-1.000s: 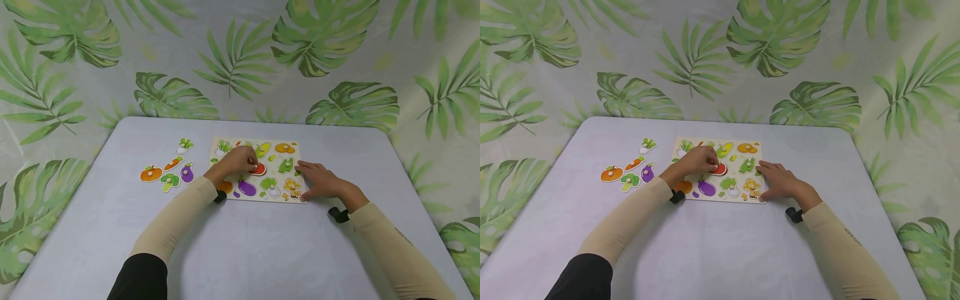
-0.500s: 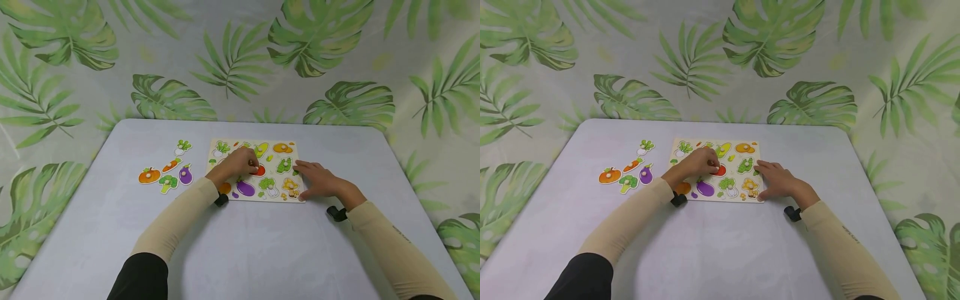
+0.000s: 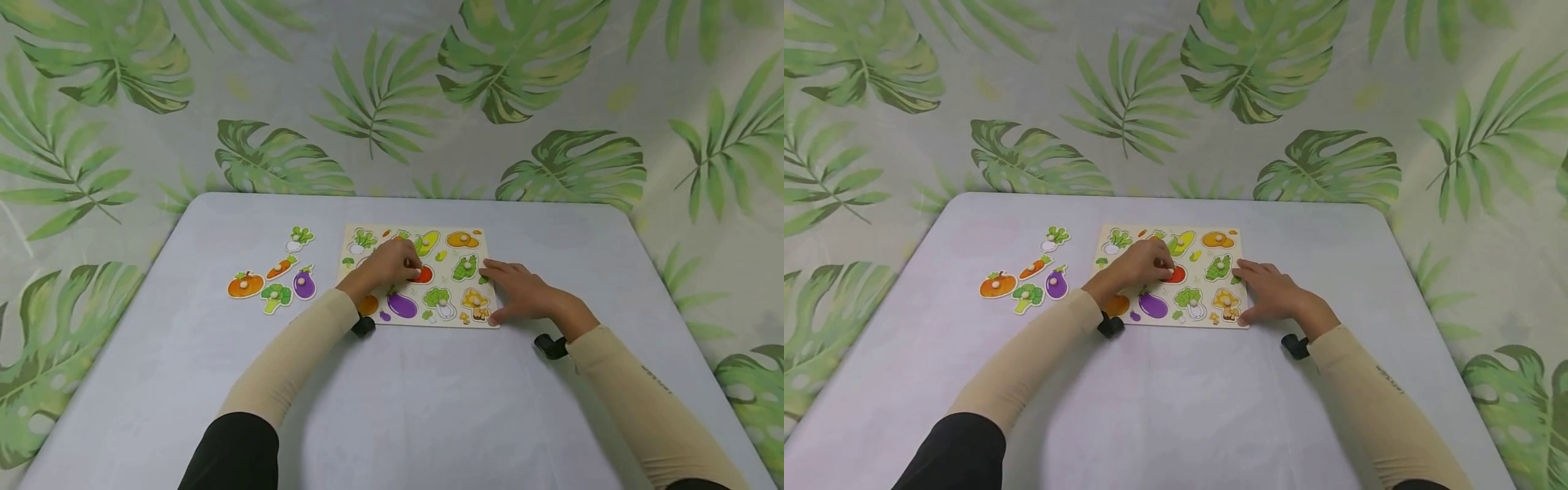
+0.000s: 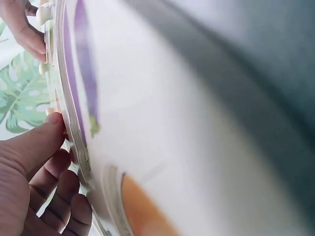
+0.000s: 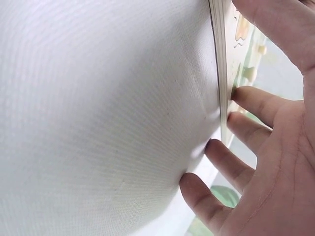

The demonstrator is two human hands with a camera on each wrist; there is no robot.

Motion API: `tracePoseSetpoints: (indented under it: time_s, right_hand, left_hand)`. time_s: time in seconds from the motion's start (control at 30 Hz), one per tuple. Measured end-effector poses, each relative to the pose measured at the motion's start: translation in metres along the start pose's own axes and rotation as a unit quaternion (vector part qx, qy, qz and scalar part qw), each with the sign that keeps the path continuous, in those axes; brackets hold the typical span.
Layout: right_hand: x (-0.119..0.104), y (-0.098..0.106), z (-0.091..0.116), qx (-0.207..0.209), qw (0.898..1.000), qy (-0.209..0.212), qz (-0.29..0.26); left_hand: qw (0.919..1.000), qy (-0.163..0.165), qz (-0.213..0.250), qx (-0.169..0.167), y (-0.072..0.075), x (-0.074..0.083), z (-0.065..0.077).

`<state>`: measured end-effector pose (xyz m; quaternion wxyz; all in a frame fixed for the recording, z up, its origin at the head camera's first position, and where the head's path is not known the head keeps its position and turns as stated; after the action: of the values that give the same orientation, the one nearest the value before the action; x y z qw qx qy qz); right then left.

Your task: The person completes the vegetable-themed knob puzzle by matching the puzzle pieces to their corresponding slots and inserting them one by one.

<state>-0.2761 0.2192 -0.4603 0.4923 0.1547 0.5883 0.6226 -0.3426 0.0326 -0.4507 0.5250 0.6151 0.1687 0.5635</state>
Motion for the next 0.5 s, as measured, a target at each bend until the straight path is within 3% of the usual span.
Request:
tracePoseSetpoints:
  time_s: [0.17, 0.37, 0.5]
  right_hand:
    - [-0.001, 0.001, 0.001, 0.000, 1.000, 0.001, -0.002]
    - [-0.003, 0.000, 0.001, -0.004, 1.000, 0.001, -0.005]
    - [-0.002, 0.000, 0.000, -0.005, 1.000, -0.004, -0.002]
  left_hand:
    - [1.0000, 0.000, 0.008, -0.003, 0.001, -0.001, 0.000]
    - [0.9970, 0.036, 0.063, -0.027, -0.001, -0.015, -0.002]
    - [0.9953, 0.042, 0.081, -0.035, -0.002, -0.018, -0.004]
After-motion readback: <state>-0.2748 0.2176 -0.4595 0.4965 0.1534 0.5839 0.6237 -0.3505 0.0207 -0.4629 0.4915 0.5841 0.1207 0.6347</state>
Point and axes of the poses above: each hand's wrist, its own z-axis away from the middle knuckle, its own y-axis out of the back of the hand, x = y × z, the point moved 10 cm from there along -z, towards the middle knuckle, and after that the axes turned 11 degrees about y, right-handed, at the moved point
